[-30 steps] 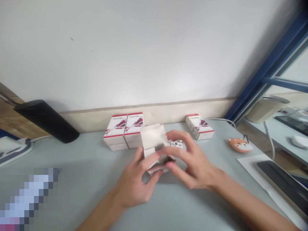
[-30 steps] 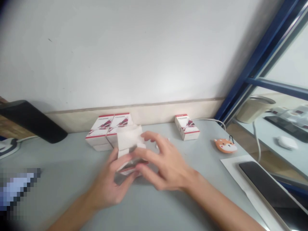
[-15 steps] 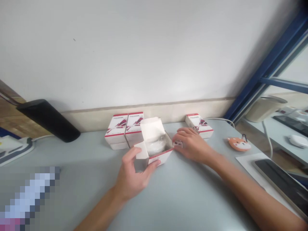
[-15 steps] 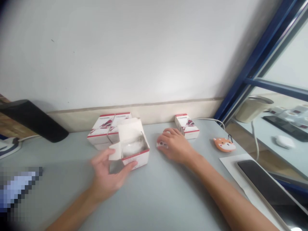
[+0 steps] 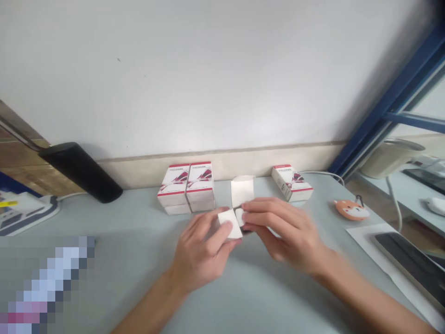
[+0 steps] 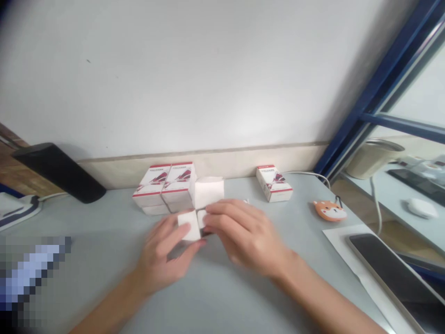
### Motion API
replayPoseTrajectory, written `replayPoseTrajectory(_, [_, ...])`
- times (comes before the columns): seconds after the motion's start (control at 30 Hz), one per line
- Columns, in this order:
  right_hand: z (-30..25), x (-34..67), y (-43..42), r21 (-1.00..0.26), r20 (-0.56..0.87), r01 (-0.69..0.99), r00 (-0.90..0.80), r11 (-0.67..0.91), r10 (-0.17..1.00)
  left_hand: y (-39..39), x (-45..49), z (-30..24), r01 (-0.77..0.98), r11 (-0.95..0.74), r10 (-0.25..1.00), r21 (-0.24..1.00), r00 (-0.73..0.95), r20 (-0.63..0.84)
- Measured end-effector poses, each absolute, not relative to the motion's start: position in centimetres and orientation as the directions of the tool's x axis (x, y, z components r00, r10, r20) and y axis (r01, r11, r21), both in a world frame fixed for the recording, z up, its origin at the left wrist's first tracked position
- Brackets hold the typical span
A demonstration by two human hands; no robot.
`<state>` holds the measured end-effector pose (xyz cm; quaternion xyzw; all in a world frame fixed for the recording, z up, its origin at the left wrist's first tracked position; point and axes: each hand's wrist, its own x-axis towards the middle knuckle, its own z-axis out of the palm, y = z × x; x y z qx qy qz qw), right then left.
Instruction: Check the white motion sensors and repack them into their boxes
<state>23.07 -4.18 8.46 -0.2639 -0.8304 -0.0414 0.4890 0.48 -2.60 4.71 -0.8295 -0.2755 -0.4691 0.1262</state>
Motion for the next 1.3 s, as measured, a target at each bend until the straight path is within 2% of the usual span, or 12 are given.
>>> replayPoseTrajectory(0.17, [8.1,23.4,-3.8,-0.231,0.783,0.498,-0.415,0.836,0.464,-2.8,0.4,4.7,0.565,-0.818,0.392,0.112,0.403,0.827])
replayPoseTrajectory(0.3, [7.4,23.2,-4.2,-0.234,0.815,0.42,-0.408,0.877,0.413,-3.1,0.5,4.8,0.547,-0.834,0.347,0.07,0.422,0.837])
replayPoseTrajectory(0.43, [7.4,22.9,-4.5,-0.229,0.805,0.468,-0.401,0.853,0.437,-3.0,0.5,4.5,0.543,-0.838,0.321,0.062,0.397,0.86])
replayPoseTrajectory(0.53, [8.0,23.1,-4.5,-0.233,0.752,0.493,-0.456,0.838,0.477,-2.7,0.4,3.7,0.505,-0.853,0.338,0.132,0.341,0.877])
replayPoseTrajectory(0.67, [8.4,23.7,-4.4,-0.175,0.735,0.501,-0.506,0.848,0.451,-2.2,0.2,2.6,0.454,-0.856,0.371,0.249,0.202,0.906])
replayPoseTrajectory(0.77, [8.2,24.1,-3.9,-0.228,0.81,0.535,-0.36,0.814,0.463,-2.2,0.2,2.1,0.444,-0.835,0.42,0.325,0.132,0.898])
replayPoseTrajectory(0.83, [7.7,24.5,-3.2,-0.291,0.826,0.646,-0.203,0.706,0.526,-2.3,0.3,2.0,0.426,-0.825,0.454,0.372,0.108,0.884])
replayPoseTrajectory(0.9, [6.8,25.2,-2.3,-0.298,0.756,0.795,-0.14,0.528,0.639,-2.3,0.4,1.9,0.413,-0.828,0.46,0.379,0.113,0.881])
replayPoseTrajectory(0.97, [5.6,26.1,-1.2,-0.221,0.593,0.91,-0.162,0.352,0.789,-2.3,0.4,1.9,0.408,-0.834,0.453,0.371,0.124,0.883])
replayPoseTrajectory(1.03, [4.5,26.8,-0.4,-0.16,0.406,0.957,-0.16,0.243,0.9,-2.2,0.4,2.0,0.407,-0.843,0.44,0.352,0.143,0.887])
replayPoseTrajectory(1.13, [3.6,27.5,0.2,-0.15,0.238,0.977,-0.113,0.151,0.965,-2.2,0.4,2.2,0.414,-0.849,0.425,0.329,0.162,0.891])
replayPoseTrajectory(1.3, [3.6,27.8,0.6,-0.232,0.133,0.969,-0.057,0.087,0.99,-2.5,0.5,2.9,0.419,-0.856,0.412,0.302,0.202,0.888])
